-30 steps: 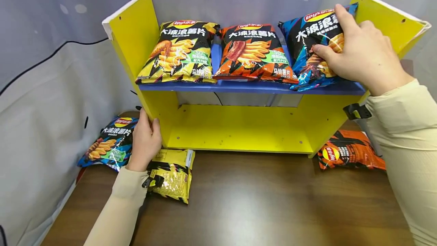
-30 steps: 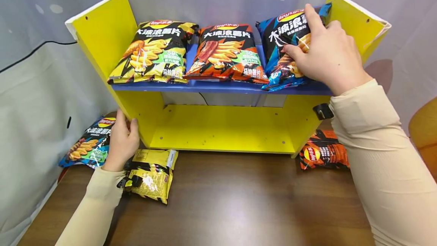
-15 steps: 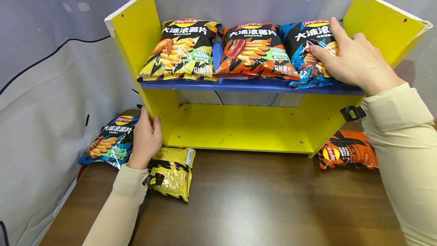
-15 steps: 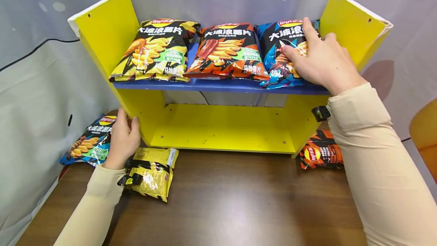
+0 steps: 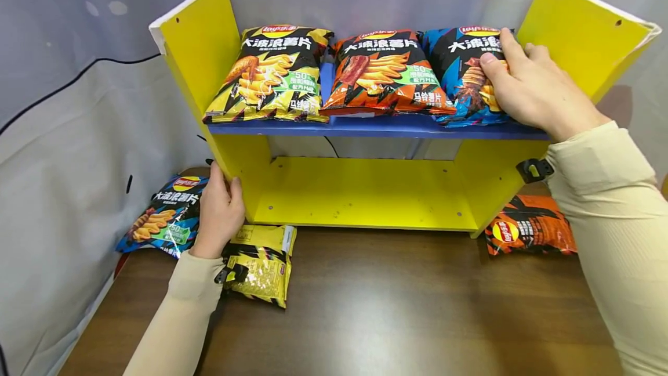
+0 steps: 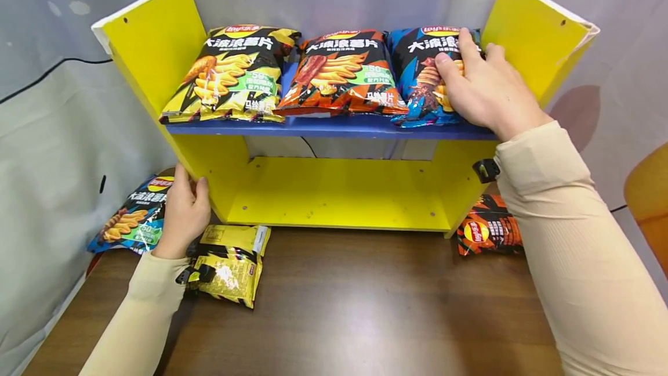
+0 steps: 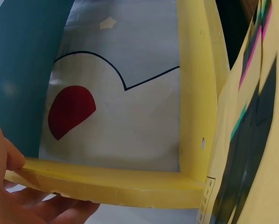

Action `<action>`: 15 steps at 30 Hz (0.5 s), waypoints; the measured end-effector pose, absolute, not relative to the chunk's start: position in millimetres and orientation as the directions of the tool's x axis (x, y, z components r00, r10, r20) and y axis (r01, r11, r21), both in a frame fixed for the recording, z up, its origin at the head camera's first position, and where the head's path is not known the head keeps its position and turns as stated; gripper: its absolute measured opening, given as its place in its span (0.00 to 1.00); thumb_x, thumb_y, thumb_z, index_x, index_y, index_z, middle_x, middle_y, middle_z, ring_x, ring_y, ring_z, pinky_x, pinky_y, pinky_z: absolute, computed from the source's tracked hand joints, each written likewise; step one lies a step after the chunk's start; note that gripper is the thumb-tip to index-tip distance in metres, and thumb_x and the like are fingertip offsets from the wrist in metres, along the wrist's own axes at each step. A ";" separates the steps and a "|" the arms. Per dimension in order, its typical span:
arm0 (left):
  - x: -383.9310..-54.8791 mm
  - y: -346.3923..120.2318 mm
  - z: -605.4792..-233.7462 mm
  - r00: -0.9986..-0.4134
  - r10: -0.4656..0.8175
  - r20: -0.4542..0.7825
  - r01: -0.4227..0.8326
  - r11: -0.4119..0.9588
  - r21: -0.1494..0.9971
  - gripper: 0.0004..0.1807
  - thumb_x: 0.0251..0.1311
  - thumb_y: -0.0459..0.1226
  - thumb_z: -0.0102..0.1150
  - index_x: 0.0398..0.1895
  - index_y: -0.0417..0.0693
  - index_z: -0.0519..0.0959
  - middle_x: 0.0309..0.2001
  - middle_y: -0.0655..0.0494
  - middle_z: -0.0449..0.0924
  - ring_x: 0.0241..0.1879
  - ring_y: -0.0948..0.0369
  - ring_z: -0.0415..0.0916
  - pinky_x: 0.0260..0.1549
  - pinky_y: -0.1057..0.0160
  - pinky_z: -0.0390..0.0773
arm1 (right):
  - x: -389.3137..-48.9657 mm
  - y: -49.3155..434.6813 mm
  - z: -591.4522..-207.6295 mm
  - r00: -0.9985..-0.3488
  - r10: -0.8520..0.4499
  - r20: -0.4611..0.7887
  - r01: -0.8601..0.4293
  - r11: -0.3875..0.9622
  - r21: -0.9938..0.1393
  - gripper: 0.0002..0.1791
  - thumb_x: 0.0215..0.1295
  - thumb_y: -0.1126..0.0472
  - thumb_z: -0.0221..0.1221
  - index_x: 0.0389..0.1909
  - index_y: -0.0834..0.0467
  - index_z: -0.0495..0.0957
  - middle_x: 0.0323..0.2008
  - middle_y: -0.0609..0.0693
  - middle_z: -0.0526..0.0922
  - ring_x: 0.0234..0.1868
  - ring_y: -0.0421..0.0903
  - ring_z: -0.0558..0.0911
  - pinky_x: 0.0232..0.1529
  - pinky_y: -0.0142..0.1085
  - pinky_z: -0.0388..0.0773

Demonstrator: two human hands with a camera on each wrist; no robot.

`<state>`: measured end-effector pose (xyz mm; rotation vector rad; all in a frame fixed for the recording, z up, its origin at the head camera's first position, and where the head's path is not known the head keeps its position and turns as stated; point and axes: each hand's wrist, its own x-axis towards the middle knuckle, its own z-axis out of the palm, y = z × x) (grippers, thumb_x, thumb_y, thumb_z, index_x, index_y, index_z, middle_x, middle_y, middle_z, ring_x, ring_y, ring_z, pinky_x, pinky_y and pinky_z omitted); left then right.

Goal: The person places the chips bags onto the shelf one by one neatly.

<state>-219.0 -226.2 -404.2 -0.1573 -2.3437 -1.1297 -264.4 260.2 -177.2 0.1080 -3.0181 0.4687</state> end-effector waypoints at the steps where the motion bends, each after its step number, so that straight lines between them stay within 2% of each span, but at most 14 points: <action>1: -219.0 -226.4 -404.1 -0.855 -0.120 0.504 0.319 0.644 0.695 0.21 0.80 0.38 0.42 0.69 0.39 0.63 0.50 0.34 0.77 0.40 0.43 0.77 0.39 0.49 0.73 | -263.2 260.1 -178.6 -0.990 -0.060 0.125 -0.096 0.946 -0.310 0.40 0.79 0.35 0.26 0.83 0.43 0.27 0.81 0.73 0.36 0.77 0.79 0.48 0.72 0.73 0.46; 5: -218.6 -226.8 -403.8 -0.861 -0.118 0.494 0.314 0.642 0.699 0.22 0.80 0.38 0.42 0.70 0.39 0.62 0.53 0.33 0.77 0.43 0.42 0.78 0.42 0.46 0.75 | -253.7 259.7 -183.4 -0.962 -0.077 0.261 -0.159 0.936 -0.313 0.38 0.80 0.41 0.30 0.85 0.50 0.38 0.81 0.72 0.41 0.78 0.78 0.49 0.74 0.71 0.46; 9: -218.1 -227.1 -403.6 -0.862 -0.116 0.493 0.315 0.640 0.701 0.22 0.80 0.38 0.42 0.71 0.39 0.62 0.54 0.32 0.77 0.45 0.40 0.78 0.44 0.44 0.76 | -237.8 258.4 -186.0 -0.935 -0.088 0.342 -0.190 0.942 -0.277 0.37 0.80 0.43 0.35 0.84 0.53 0.45 0.82 0.70 0.43 0.79 0.75 0.49 0.76 0.69 0.46; 15: -218.5 -226.8 -404.2 -0.861 -0.115 0.496 0.319 0.637 0.702 0.23 0.80 0.38 0.41 0.72 0.39 0.61 0.55 0.32 0.77 0.46 0.40 0.78 0.45 0.44 0.76 | -210.6 262.8 -194.5 -0.860 -0.161 0.485 -0.288 0.936 -0.201 0.34 0.80 0.47 0.43 0.80 0.59 0.58 0.78 0.69 0.56 0.76 0.73 0.58 0.73 0.67 0.53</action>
